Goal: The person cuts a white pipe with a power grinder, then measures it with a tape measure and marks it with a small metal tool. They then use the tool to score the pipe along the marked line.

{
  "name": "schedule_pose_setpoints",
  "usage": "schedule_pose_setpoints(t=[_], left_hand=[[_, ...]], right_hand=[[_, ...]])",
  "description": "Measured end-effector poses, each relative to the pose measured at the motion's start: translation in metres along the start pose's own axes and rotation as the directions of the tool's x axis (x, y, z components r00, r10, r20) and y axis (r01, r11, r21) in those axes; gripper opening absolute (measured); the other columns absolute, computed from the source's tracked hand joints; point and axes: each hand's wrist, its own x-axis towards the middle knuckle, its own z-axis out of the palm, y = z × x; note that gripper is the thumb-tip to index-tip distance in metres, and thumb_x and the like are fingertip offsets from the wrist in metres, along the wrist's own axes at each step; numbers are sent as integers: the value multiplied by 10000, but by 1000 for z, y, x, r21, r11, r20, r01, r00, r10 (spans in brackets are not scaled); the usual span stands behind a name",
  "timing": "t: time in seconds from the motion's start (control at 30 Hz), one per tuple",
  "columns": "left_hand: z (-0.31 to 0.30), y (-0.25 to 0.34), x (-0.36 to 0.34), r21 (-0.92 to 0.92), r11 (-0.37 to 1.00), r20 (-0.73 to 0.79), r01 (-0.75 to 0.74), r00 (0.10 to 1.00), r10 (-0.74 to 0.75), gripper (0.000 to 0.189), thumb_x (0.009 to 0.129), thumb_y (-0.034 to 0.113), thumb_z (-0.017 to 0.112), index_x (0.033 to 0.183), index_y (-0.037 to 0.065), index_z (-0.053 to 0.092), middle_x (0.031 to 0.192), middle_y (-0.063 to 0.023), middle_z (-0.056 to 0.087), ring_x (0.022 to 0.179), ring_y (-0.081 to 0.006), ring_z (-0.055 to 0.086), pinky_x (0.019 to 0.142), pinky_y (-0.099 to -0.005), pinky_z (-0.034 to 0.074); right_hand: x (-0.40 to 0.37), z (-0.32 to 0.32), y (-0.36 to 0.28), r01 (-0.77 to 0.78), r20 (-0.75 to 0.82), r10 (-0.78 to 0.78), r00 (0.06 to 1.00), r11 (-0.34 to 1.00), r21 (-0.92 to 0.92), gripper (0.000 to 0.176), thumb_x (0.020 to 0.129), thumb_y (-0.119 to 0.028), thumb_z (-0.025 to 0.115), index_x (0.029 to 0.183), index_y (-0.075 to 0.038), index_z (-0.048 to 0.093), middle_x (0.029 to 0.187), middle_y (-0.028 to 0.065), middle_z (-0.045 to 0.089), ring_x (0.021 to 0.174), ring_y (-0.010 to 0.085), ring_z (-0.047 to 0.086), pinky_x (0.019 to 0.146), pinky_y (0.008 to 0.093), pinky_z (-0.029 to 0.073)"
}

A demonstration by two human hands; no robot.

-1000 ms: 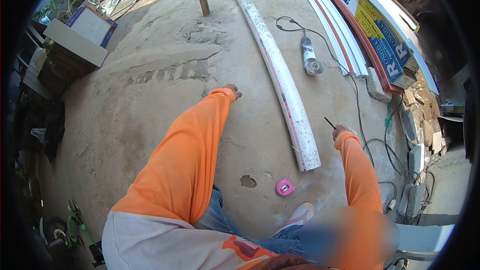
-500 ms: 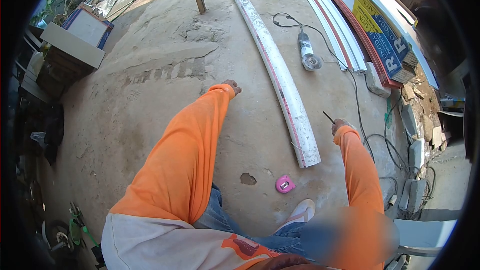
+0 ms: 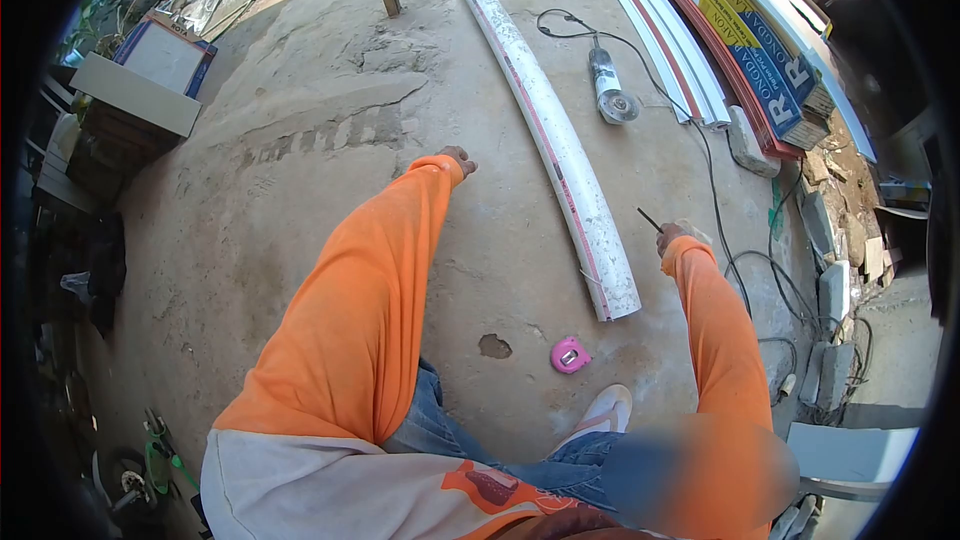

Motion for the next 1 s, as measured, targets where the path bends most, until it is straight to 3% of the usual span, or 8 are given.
schedule_pose_setpoints(t=[0.17, 0.2, 0.23, 0.4, 0.43, 0.6, 0.9, 1.0], left_hand=[[7, -1, -11, 24, 999, 20, 22, 1000, -22, 517, 785, 344, 620, 1211, 69, 524, 1240, -170, 515, 1191, -345, 447, 996, -451, 346], [11, -1, -15, 57, 998, 41, 22, 999, -24, 511, 793, 355, 610, 1210, 73, 526, 1261, -164, 499, 1205, -342, 434, 998, -453, 344], [16, 1, -21, 54, 998, 37, 20, 999, -22, 511, 793, 355, 610, 1210, 73, 526, 1261, -164, 499, 1205, -342, 434, 998, -453, 344], [89, 11, -77, 155, 984, 339, -91, 940, 33, 634, 788, 499, 571, 1253, 76, 483, 1194, -149, 531, 1094, -327, 519, 948, -450, 388], [99, 23, -104, 27, 1000, 404, -2, 915, -9, 742, 756, 562, 598, 1242, 19, 460, 1036, -158, 589, 866, -265, 624, 698, -417, 505], [159, 33, -162, -239, 951, 528, 198, 848, -44, 1230, 583, 712, 652, 1414, 19, 66, 1182, -228, 496, 1082, -369, 528, 757, -529, 491], [150, -24, -186, -559, 799, -26, 220, 959, -282, 1028, 520, 382, 856, 1211, -105, 272, 1093, -230, 535, 975, -301, 582, 801, -390, 507], [145, -115, -169, -625, 769, -13, 133, 983, -181, 940, 539, 322, 850, 1218, -67, 330, 1074, -202, 562, 955, -292, 587, 804, -381, 501]], right_hand=[[64, 34, -33, 231, -124, -226, 966, 973, 29, 290, 819, -308, 536, 1014, -124, 646, 1018, 79, 647, 962, 272, 608, 748, 368, 493], [64, 35, -51, -62, -121, 198, 973, 725, 686, 285, 845, -288, 510, 1029, -104, 628, 1030, 112, 633, 958, 283, 601, 769, 376, 485], [65, 37, -67, -201, 155, 496, 855, 39, 979, 281, 871, -267, 485, 1044, -84, 610, 1042, 145, 618, 955, 294, 594, 789, 383, 478], [80, 46, -100, 5, 106, 636, 764, -170, 985, 309, 900, -265, 429, 1013, -33, 599, 1004, 224, 609, 925, 394, 581, 797, 436, 443], [80, 44, -102, 10, 200, 596, 778, -330, 944, 314, 898, -273, 433, 1008, -31, 601, 1004, 229, 607, 944, 410, 570, 804, 443, 435], [84, 6, -139, 83, 144, 583, 800, -345, 935, 315, 901, -261, 431, 983, -7, 598, 943, 214, 624, 869, 391, 593, 761, 433, 455], [56, -104, -214, 226, -116, 487, 866, -174, 959, 289, 903, -228, 390, 887, -13, 582, 796, 208, 616, 756, 334, 626, 653, 416, 506], [61, -138, -246, 128, -110, 67, 992, -613, 780, 259, 929, -236, 366, 987, -27, 507, 829, 172, 608, 745, 289, 628, 572, 395, 509]])
